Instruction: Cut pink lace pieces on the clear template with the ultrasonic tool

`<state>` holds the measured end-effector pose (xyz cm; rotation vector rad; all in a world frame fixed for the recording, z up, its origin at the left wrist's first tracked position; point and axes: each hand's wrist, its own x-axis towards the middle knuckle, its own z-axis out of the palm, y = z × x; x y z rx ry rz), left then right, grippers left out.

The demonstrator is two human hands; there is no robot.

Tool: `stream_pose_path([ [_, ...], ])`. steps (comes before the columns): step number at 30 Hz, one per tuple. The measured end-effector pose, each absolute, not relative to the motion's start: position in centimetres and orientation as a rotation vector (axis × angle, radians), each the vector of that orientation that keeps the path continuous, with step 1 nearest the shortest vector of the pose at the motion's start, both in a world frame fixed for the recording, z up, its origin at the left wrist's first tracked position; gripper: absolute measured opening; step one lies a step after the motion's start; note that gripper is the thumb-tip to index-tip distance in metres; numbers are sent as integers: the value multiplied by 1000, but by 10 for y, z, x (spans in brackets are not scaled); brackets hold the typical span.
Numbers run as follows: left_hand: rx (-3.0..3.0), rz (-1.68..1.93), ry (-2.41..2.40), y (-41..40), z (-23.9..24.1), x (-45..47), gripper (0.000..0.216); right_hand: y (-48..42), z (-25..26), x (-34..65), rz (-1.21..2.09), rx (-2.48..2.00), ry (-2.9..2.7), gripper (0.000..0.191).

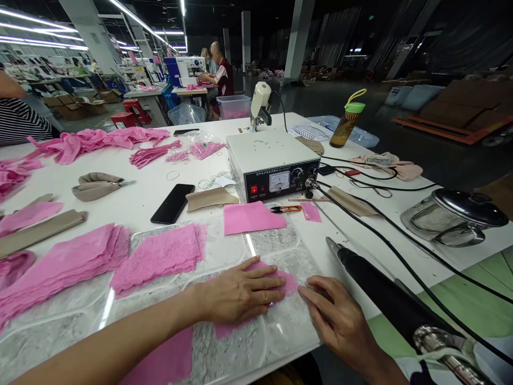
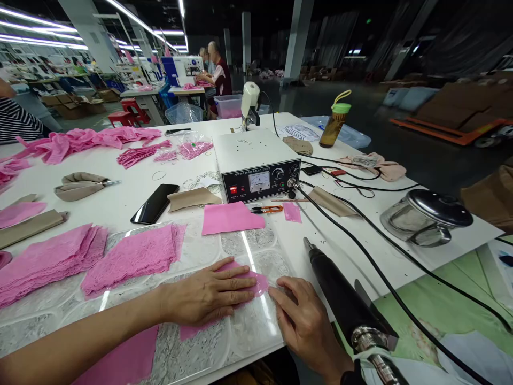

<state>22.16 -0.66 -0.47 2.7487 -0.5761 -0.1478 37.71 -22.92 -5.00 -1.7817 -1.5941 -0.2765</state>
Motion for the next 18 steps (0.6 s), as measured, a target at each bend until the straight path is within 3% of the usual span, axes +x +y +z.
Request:
stream_pose_path([
  [14,2770,-140,-617,-8,-5,224,48,-227,-48,375,-275,-1820,-1572,42],
  [18,2756,-124,-605,-8,-5,224,49,-232,-51,373,-265,-1806,-1462,33],
])
